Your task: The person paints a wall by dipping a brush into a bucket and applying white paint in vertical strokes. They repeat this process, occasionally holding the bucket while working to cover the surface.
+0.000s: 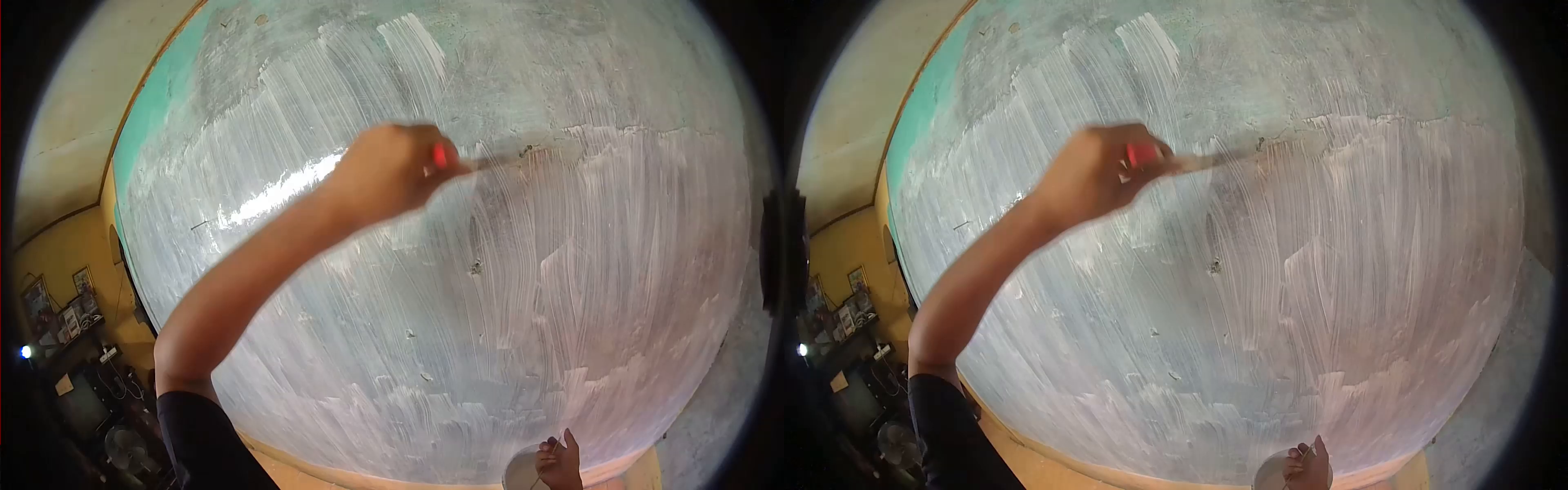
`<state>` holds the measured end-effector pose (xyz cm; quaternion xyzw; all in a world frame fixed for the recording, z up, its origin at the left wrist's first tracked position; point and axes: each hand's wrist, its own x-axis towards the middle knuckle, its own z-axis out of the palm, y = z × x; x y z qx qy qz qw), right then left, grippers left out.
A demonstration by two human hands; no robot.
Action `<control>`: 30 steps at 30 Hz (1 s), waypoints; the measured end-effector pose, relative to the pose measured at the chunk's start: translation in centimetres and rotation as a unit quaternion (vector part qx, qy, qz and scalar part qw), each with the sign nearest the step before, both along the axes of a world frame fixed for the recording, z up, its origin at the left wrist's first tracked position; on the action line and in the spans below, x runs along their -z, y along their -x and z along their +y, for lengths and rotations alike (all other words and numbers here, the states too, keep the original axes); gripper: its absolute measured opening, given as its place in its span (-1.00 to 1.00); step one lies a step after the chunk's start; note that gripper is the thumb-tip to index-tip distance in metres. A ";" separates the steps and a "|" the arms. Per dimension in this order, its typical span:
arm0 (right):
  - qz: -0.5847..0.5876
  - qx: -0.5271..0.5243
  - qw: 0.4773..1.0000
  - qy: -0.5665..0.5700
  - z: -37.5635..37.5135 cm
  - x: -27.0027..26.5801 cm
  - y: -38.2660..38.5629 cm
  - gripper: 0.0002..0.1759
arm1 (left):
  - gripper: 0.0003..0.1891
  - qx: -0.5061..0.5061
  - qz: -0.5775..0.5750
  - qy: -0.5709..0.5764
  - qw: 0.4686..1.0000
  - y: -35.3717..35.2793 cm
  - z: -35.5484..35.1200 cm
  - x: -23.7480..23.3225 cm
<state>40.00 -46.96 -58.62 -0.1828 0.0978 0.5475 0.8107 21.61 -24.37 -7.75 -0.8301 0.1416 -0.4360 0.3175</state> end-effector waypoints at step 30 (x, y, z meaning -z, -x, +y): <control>0.021 0.004 0.999 -0.027 -1.3 2.6 0.2 -0.44 | -0.87 -0.016 0.055 0.173 0.983 0.2 0.1 3.3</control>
